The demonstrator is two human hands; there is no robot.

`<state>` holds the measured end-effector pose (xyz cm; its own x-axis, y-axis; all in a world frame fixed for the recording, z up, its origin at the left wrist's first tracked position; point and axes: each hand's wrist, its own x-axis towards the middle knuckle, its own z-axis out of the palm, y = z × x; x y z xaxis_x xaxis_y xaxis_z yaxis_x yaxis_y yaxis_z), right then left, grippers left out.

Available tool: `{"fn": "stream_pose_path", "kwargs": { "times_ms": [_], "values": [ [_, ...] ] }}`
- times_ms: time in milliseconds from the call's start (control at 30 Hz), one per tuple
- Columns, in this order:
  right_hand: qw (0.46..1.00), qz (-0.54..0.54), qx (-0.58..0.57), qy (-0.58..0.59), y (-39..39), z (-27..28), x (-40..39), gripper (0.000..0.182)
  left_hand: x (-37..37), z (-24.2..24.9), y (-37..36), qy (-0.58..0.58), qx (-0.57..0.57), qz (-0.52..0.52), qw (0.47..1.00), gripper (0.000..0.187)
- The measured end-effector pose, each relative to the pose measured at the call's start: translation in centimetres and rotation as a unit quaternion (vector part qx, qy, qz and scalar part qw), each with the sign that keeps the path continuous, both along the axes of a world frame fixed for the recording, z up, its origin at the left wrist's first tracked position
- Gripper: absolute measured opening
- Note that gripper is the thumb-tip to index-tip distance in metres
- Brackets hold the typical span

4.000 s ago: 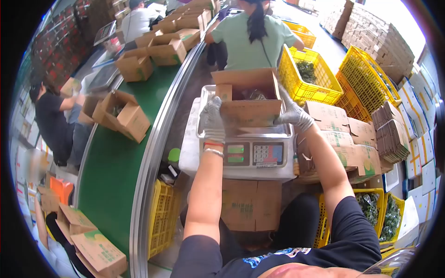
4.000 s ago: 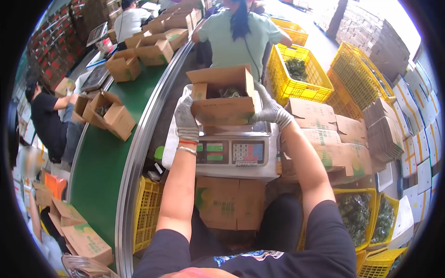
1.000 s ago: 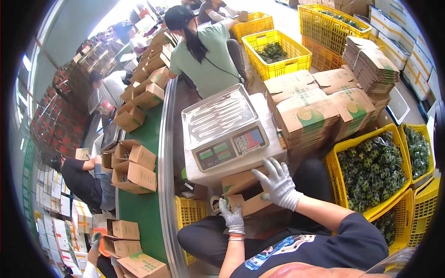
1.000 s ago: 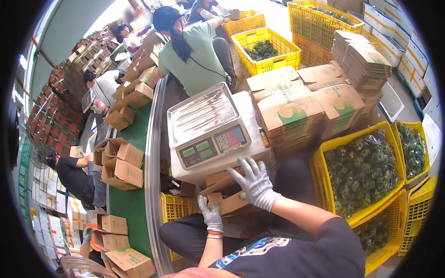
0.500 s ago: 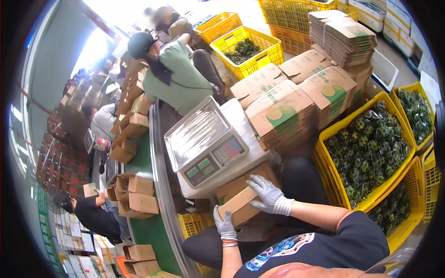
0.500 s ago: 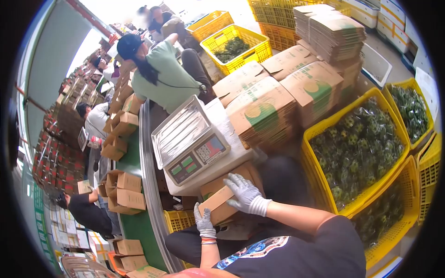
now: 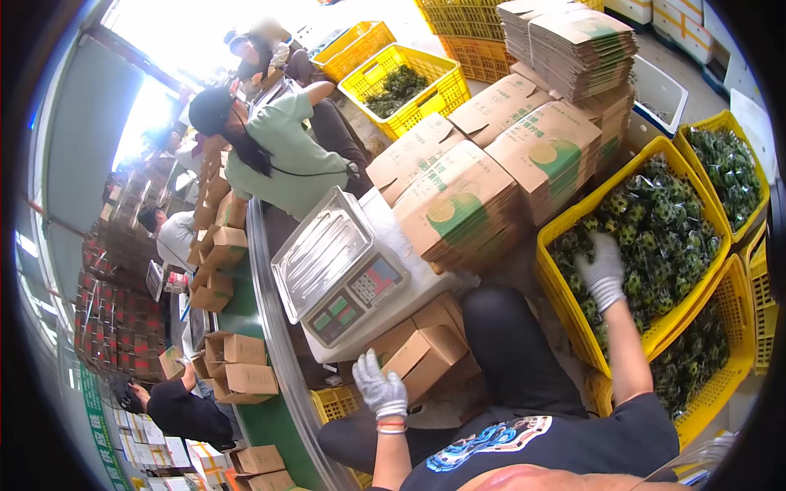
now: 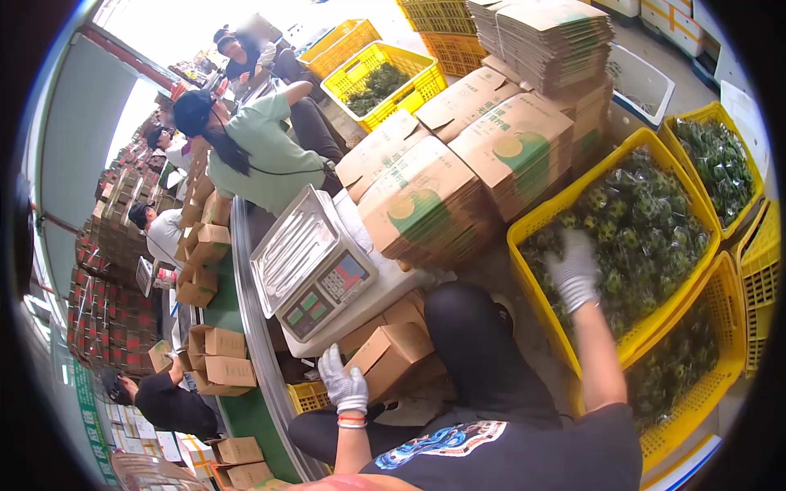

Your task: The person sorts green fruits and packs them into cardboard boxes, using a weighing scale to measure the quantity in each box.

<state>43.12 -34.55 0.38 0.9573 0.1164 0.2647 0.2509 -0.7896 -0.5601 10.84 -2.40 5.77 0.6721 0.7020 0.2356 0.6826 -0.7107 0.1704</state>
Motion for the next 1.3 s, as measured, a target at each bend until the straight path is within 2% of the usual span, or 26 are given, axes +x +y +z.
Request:
{"fn": "stream_pose_path", "kwargs": {
  "times_ms": [33, 67, 167, 200, 233, 300, 333, 400, 433, 500, 533, 567, 633, 700, 733, 767, 833, 900, 967, 1033, 1067, 1100, 1133, 1167, 1233, 1300],
  "values": [
    [0.980, -0.072, -0.136, 0.129, -3.3, -1.9, 1.5, 0.064, 1.1, 0.3, -0.6, 0.011, 0.021, -0.017, 1.000, 0.063],
    [0.944, -0.127, -0.200, 0.229, -6.0, -3.3, 1.9, 0.079, 2.1, 0.6, -1.1, -0.012, 0.034, -0.041, 0.998, 0.057],
    [0.908, -0.109, -0.219, 0.341, -7.6, -3.8, 2.3, 0.093, 3.0, -2.4, -0.9, 0.021, 0.098, -0.102, 0.990, 0.052],
    [0.899, -0.084, -0.232, 0.363, -7.4, -4.0, 1.8, 0.095, 3.0, -3.1, -0.8, 0.008, 0.037, -0.090, 0.995, 0.048],
    [0.883, -0.061, -0.248, 0.393, -6.4, -2.8, 1.5, 0.097, 3.0, -3.5, -0.3, -0.007, 0.048, -0.106, 0.993, 0.048],
    [0.892, -0.031, -0.219, 0.393, -7.9, -4.3, 0.7, 0.097, 3.2, -3.5, 0.1, 0.002, 0.069, -0.131, 0.989, 0.048],
    [0.898, -0.003, -0.209, 0.386, -9.4, -6.3, 0.7, 0.097, 3.2, -3.6, -0.1, 0.013, 0.069, -0.125, 0.990, 0.048],
    [0.879, 0.014, -0.245, 0.408, -10.4, -5.5, 0.5, 0.097, 3.2, -3.6, -0.8, 0.023, 0.069, -0.108, 0.991, 0.048],
    [0.863, 0.021, -0.275, 0.423, -10.3, -5.1, 0.9, 0.097, 3.0, -3.7, -0.8, -0.003, 0.048, -0.108, 0.993, 0.045],
    [0.867, 0.014, -0.241, 0.435, -11.2, -6.3, 1.3, 0.097, 1.9, -4.6, -0.2, -0.079, -0.016, -0.109, 0.991, 0.040],
    [0.888, 0.029, -0.183, 0.421, -11.9, -7.7, 1.6, 0.097, 1.6, -4.5, -0.1, -0.112, -0.037, -0.125, 0.985, 0.033],
    [0.897, 0.025, -0.163, 0.410, -12.6, -9.1, 1.8, 0.097, 1.3, -4.2, 0.1, -0.126, -0.108, -0.120, 0.979, 0.038],
    [0.911, -0.011, -0.154, 0.383, -12.5, -9.8, 1.0, 0.098, 1.1, -3.5, -0.3, -0.148, -0.139, -0.189, 0.961, 0.055],
    [0.943, -0.041, -0.168, 0.286, -12.7, -8.5, -1.0, 0.095, 1.4, -1.3, -1.4, -0.010, -0.089, -0.271, 0.958, 0.094],
    [0.960, -0.064, -0.133, 0.237, -13.5, -7.4, -2.0, 0.086, 1.6, -0.3, -2.2, 0.090, -0.040, -0.280, 0.955, 0.103],
    [0.981, -0.085, -0.111, 0.134, -15.0, -6.6, -3.1, 0.074, 2.0, 0.2, -2.9, 0.186, 0.015, -0.286, 0.940, 0.112],
    [0.988, -0.120, -0.095, -0.032, -19.9, -4.2, -6.0, 0.065, 2.2, -0.3, -3.1, 0.185, 0.002, -0.262, 0.947, 0.115],
    [0.956, -0.273, -0.098, -0.043, -25.3, -5.0, -9.7, 0.059, 3.2, -0.4, -2.3, 0.176, -0.023, -0.261, 0.949, 0.113],
    [0.926, -0.359, -0.112, 0.042, -30.2, -7.6, -13.6, 0.060, 3.8, -0.1, -2.2, 0.170, -0.015, -0.270, 0.947, 0.112],
    [0.858, -0.415, -0.106, 0.283, -32.2, -11.9, -17.4, 0.077, 4.4, 0.6, -2.3, 0.167, -0.013, -0.271, 0.948, 0.112],
    [0.818, -0.384, -0.101, 0.417, -31.2, -12.0, -18.7, 0.090, 4.6, 0.9, -2.3, 0.163, 0.015, -0.278, 0.946, 0.111],
    [0.798, -0.342, -0.105, 0.485, -31.1, -13.6, -20.0, 0.108, 4.7, 1.1, -2.5, 0.167, 0.018, -0.282, 0.944, 0.111],
    [0.766, -0.328, -0.104, 0.543, -31.1, -15.4, -21.0, 0.113, 4.6, 1.6, -2.9, 0.172, 0.023, -0.283, 0.943, 0.111],
    [0.759, -0.304, -0.074, 0.572, -30.5, -15.3, -21.0, 0.115, 4.5, 1.9, -3.4, 0.175, 0.030, -0.278, 0.944, 0.110],
    [0.817, -0.327, -0.068, 0.471, -28.9, -16.6, -20.7, 0.115, 4.1, 0.9, -3.7, 0.163, 0.018, -0.253, 0.953, 0.109],
    [0.861, -0.217, -0.003, 0.459, -30.8, -23.1, -20.0, 0.100, 3.3, -1.7, -2.2, 0.111, 0.023, -0.242, 0.964, 0.110]
  ]
}}
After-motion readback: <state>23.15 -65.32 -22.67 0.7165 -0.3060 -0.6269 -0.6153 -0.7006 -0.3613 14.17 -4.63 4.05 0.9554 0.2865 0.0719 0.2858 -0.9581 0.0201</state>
